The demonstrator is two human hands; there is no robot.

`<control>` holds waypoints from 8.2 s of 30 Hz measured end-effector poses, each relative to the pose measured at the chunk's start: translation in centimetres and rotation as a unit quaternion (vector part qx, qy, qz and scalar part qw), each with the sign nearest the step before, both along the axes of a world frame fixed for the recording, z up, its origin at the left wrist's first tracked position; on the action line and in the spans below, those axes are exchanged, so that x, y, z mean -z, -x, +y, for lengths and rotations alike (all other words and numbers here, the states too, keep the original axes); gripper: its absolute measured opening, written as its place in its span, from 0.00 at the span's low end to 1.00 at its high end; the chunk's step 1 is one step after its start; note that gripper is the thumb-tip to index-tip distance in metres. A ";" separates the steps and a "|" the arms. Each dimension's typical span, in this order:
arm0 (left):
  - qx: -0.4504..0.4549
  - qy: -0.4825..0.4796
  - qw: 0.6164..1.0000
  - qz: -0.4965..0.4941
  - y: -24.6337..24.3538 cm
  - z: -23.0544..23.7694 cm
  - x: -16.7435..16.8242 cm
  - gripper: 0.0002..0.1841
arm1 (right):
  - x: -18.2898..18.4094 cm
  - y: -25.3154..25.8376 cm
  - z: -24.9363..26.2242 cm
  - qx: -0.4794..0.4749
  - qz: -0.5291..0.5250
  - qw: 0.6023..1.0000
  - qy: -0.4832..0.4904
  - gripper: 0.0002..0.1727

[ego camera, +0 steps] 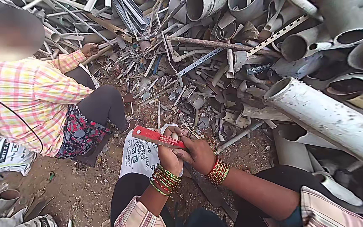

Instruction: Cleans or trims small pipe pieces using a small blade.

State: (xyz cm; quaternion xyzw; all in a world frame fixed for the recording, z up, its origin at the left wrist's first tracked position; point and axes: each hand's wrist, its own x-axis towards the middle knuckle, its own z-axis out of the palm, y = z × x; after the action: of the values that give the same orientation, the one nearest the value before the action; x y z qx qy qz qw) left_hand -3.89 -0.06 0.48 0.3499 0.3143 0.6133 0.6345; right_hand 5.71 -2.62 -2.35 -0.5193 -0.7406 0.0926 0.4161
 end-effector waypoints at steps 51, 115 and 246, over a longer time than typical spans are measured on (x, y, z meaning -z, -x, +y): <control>0.003 -0.004 1.000 0.013 0.6 0.3 0.5 0.39 | -0.9 -1.0 0.4 -0.026 -0.028 0.999 0.012 0.37; -0.025 0.123 0.992 -0.013 0.7 0.8 -0.8 0.35 | -1.0 -2.3 1.3 -0.050 0.110 0.977 0.176 0.41; 0.270 -0.044 0.880 0.389 3.9 -3.8 0.0 0.09 | -2.6 -2.6 -7.7 0.069 0.145 0.935 0.317 0.27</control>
State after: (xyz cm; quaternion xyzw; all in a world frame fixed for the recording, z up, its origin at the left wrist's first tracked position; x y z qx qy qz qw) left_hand -7.81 -3.85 0.51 0.6594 0.4020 0.2459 0.5858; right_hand 8.30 -10.34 0.21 -0.6551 -0.5669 0.3679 0.3378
